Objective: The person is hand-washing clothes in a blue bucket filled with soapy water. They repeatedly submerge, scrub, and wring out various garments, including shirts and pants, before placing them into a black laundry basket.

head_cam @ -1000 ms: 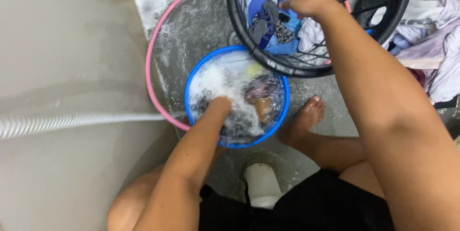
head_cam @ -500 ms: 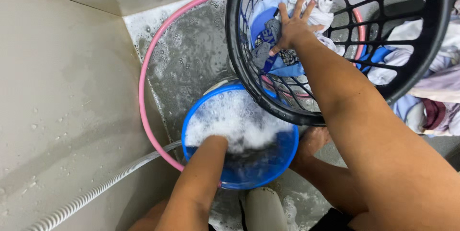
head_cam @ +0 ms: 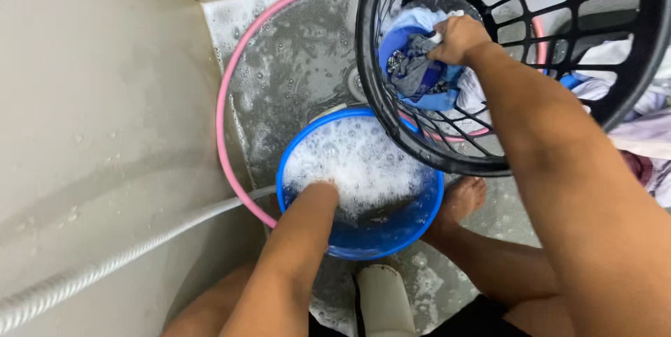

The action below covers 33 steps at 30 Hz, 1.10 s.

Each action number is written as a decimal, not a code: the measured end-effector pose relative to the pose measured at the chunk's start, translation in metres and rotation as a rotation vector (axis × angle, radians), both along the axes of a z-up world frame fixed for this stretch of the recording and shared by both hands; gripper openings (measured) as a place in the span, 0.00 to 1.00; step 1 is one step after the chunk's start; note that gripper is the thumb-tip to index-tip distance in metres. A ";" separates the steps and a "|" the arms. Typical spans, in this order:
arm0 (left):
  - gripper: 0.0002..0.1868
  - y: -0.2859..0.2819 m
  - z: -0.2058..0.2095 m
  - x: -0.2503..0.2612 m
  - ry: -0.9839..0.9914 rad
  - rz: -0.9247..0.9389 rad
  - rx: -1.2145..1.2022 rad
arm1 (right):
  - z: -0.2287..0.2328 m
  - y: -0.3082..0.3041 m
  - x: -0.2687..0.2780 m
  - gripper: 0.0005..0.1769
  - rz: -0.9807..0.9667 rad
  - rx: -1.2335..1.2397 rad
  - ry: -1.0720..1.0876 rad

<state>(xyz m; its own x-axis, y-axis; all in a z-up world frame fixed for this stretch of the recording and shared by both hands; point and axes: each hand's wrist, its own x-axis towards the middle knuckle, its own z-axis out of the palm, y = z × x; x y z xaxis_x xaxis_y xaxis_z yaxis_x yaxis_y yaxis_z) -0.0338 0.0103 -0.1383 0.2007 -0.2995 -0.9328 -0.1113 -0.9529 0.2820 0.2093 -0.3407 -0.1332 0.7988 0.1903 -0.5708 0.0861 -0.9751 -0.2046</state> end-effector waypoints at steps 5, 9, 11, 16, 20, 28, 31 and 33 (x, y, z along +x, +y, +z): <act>0.27 -0.001 0.003 0.021 -0.094 -0.055 -0.030 | 0.055 -0.024 -0.011 0.34 -0.062 0.123 -0.077; 0.27 -0.014 0.054 0.055 -0.223 -0.052 -0.127 | 0.141 -0.039 -0.025 0.20 -0.360 0.377 -0.108; 0.27 -0.022 0.107 0.078 -0.332 -0.028 -0.208 | 0.190 -0.041 -0.036 0.16 -0.408 0.648 -0.180; 0.27 -0.020 0.263 0.116 -0.456 0.431 -0.320 | 0.335 -0.022 -0.080 0.12 -0.725 0.802 -0.288; 0.48 -0.010 0.333 0.110 -0.634 1.015 -1.226 | 0.416 0.016 -0.126 0.06 -0.602 1.254 -0.335; 0.42 0.032 0.328 0.078 -0.606 0.841 -0.517 | 0.360 0.118 -0.209 0.11 -0.697 0.733 -0.123; 0.55 0.035 0.292 0.062 -0.701 0.743 -0.460 | 0.291 0.154 -0.237 0.24 -0.614 0.735 -0.142; 0.73 0.035 0.278 0.046 -0.940 0.532 -0.617 | 0.249 0.162 -0.252 0.29 -0.457 0.532 -0.248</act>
<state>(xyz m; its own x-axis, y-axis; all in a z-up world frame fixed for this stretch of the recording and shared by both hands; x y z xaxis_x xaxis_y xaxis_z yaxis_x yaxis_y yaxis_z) 0.0123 0.0449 0.1400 0.9450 -0.3133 -0.0942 -0.1534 -0.6786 0.7183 -0.0424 -0.1786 0.1162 0.9579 0.0083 -0.2869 -0.1995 -0.6992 -0.6865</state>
